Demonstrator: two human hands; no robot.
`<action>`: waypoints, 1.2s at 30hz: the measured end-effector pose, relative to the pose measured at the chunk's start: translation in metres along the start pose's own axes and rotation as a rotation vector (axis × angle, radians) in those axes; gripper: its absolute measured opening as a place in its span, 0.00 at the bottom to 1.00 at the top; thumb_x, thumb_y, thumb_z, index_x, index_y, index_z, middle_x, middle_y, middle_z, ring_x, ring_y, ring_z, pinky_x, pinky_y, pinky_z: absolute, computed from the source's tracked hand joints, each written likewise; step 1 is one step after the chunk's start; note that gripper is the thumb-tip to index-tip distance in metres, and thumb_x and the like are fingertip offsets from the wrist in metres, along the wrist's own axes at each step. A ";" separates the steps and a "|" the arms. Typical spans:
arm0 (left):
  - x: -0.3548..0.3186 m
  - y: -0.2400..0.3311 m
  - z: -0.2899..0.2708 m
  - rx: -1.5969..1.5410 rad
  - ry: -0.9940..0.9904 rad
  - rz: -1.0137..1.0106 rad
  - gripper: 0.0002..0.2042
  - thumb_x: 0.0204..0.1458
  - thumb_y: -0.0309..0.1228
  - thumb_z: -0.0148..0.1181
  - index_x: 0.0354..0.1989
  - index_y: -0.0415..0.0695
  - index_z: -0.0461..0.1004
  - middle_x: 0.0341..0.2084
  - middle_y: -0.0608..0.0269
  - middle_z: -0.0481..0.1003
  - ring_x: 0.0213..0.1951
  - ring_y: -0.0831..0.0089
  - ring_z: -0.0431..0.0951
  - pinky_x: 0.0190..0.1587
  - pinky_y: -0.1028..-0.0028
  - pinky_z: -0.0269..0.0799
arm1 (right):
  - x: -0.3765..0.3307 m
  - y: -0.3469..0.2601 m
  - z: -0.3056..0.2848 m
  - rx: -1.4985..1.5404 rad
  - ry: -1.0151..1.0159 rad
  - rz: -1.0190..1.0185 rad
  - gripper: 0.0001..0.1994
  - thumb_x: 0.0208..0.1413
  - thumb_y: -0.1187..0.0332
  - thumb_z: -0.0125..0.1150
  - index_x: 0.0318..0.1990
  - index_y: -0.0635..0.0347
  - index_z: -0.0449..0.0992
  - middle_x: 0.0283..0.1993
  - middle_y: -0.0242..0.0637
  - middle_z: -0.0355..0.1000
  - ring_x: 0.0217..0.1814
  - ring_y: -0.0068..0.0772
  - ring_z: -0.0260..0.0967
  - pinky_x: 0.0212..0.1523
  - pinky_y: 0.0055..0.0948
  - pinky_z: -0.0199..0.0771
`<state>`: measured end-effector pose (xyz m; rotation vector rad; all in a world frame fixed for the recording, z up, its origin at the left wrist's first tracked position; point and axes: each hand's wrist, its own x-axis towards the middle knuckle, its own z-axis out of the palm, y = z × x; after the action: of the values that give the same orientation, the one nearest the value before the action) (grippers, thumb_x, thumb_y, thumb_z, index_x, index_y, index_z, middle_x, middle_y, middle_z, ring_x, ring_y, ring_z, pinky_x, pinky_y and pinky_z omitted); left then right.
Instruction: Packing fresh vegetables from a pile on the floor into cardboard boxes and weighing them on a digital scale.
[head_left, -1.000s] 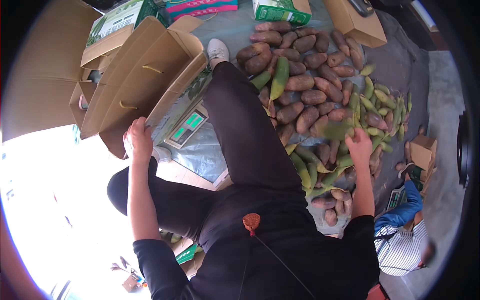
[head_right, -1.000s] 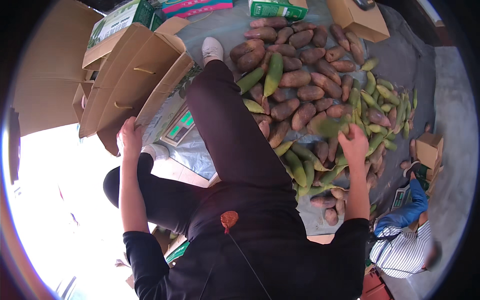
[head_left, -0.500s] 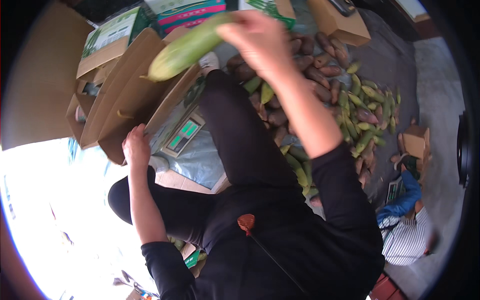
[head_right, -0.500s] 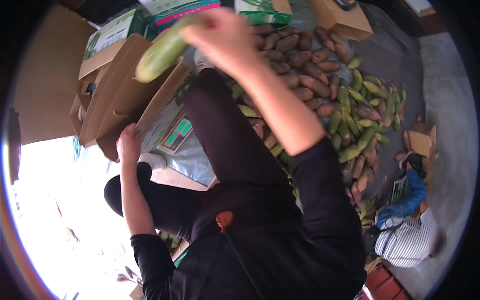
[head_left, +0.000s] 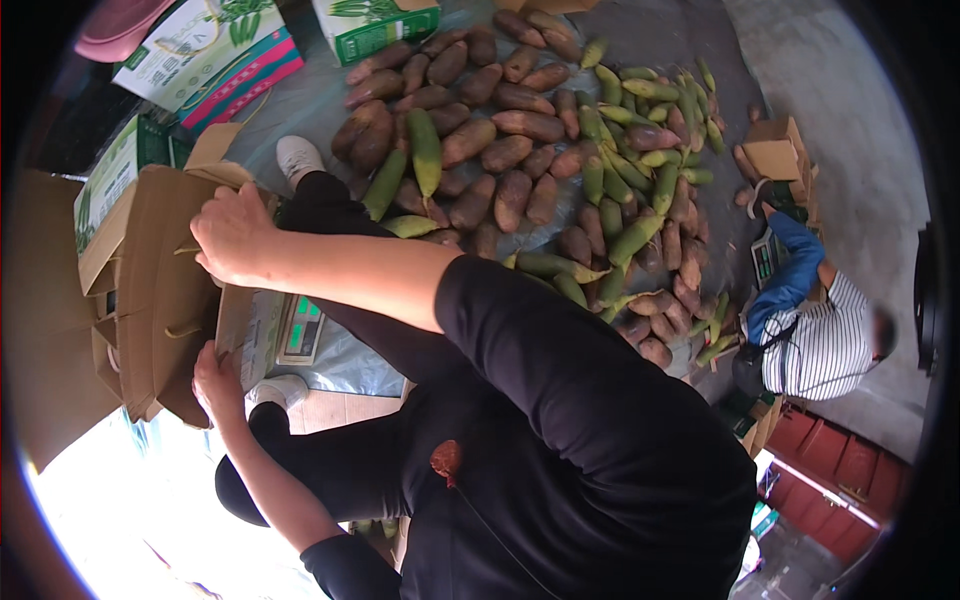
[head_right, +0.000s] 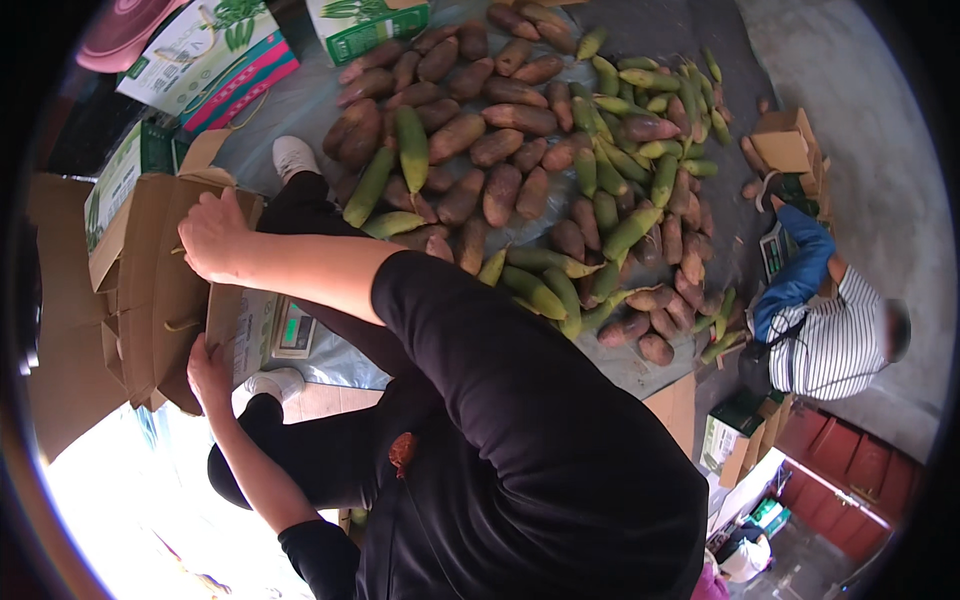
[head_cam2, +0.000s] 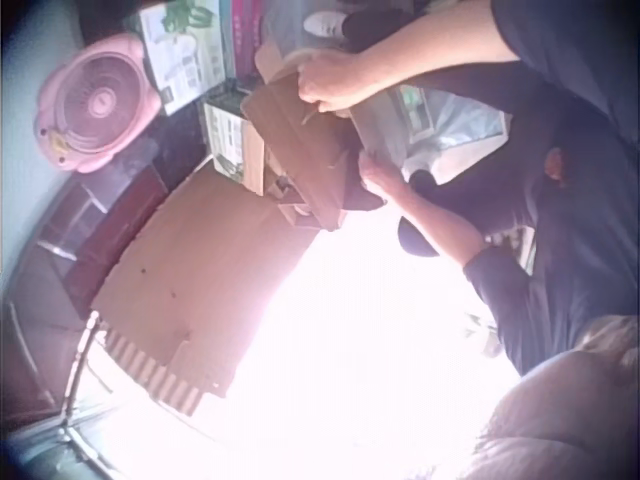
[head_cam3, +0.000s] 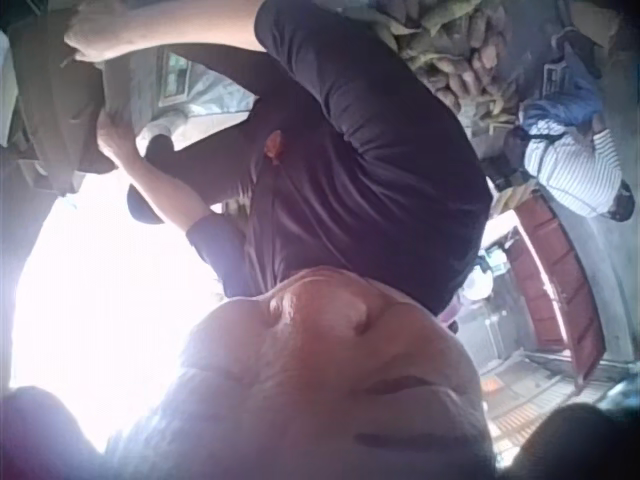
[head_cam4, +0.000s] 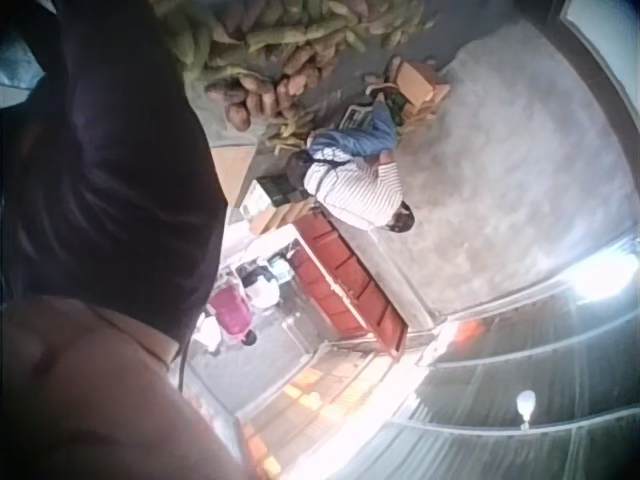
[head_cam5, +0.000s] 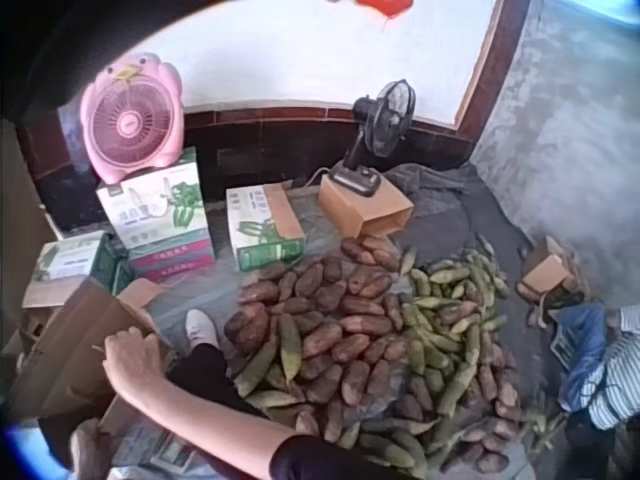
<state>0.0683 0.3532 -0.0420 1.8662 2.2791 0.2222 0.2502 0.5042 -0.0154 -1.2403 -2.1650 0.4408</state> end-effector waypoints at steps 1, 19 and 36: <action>-0.002 0.002 -0.006 0.008 -0.024 0.009 0.09 0.46 0.23 0.51 0.37 0.39 0.68 0.33 0.50 0.73 0.39 0.49 0.72 0.40 0.56 0.66 | -0.003 0.007 -0.010 0.130 -0.029 0.040 0.13 0.43 0.57 0.62 0.28 0.58 0.78 0.30 0.39 0.74 0.37 0.41 0.72 0.41 0.41 0.64; 0.000 -0.032 0.011 0.041 -0.015 -0.064 0.19 0.45 0.27 0.56 0.48 0.35 0.69 0.37 0.42 0.74 0.41 0.46 0.73 0.46 0.57 0.65 | -0.502 0.405 -0.199 -0.225 0.398 1.916 0.25 0.39 0.59 0.71 0.41 0.72 0.75 0.39 0.48 0.74 0.39 0.42 0.73 0.39 0.36 0.70; -0.003 -0.030 0.003 -0.045 -0.069 -0.106 0.13 0.48 0.25 0.53 0.43 0.35 0.70 0.34 0.43 0.74 0.36 0.50 0.74 0.40 0.61 0.67 | -0.500 0.416 -0.173 0.202 0.497 2.162 0.40 0.32 0.60 0.76 0.53 0.74 0.64 0.57 0.47 0.64 0.57 0.41 0.64 0.51 0.35 0.68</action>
<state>0.0414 0.3439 -0.0521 1.6984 2.2987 0.1892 0.8296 0.2840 -0.2779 -2.6016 0.3390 0.8630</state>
